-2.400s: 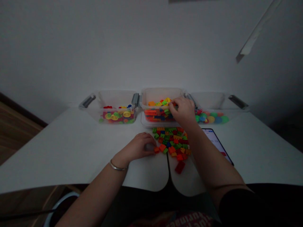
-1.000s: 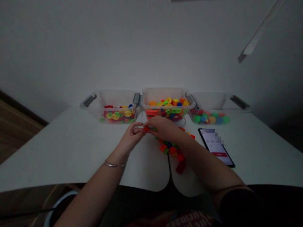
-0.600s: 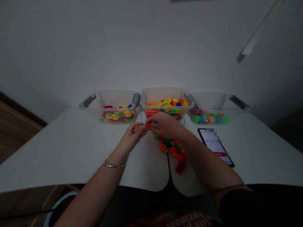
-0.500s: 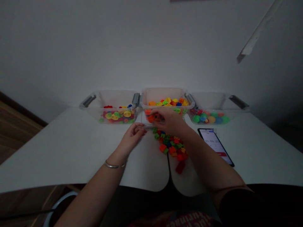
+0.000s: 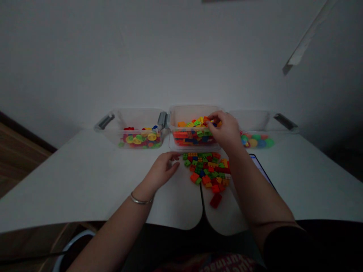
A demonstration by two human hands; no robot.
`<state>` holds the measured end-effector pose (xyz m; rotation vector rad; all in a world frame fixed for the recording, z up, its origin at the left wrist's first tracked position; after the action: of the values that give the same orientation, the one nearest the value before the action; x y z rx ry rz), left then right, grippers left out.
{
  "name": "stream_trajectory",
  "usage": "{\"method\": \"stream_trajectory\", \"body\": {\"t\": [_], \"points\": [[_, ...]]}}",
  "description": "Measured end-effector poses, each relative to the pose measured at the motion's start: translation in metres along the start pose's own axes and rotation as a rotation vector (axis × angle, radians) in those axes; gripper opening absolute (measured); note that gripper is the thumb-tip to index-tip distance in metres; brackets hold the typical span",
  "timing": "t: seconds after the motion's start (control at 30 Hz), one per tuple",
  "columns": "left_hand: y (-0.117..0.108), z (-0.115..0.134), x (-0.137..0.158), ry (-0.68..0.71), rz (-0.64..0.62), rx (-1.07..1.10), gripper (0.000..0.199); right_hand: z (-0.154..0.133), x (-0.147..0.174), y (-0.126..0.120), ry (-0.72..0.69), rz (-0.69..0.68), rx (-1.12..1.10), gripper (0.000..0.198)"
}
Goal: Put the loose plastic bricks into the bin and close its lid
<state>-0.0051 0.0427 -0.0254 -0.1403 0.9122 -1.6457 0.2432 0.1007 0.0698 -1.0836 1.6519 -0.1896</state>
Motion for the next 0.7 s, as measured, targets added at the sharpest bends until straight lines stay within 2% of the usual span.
{"method": "stream_trajectory", "body": {"t": [0.13, 0.43, 0.7], "points": [[-0.0002, 0.003, 0.0005, 0.143, -0.073, -0.119, 0.028, 0.0002, -0.0004, 0.0018, 0.058, -0.08, 0.091, 0.019], [0.0039, 0.0008, 0.0034, 0.262, -0.172, -0.256, 0.039, 0.004, -0.0006, 0.0051, 0.059, -0.115, 0.092, 0.022], [0.0094, 0.0028, 0.0074, 0.285, -0.126, -0.458, 0.043, 0.0041, -0.0001, 0.0059, 0.003, -0.09, 0.102, 0.025]]}}
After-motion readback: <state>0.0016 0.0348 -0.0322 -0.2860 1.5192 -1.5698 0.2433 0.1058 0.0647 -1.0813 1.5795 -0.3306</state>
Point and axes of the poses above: each hand's wrist, its own x-axis away from the middle knuckle, its own y-axis out of the palm, z = x × y, the point moved 1 cm from there along -x, towards the middle knuckle, and after that the axes turned 1 degree about -x, right-handed, at the moved point
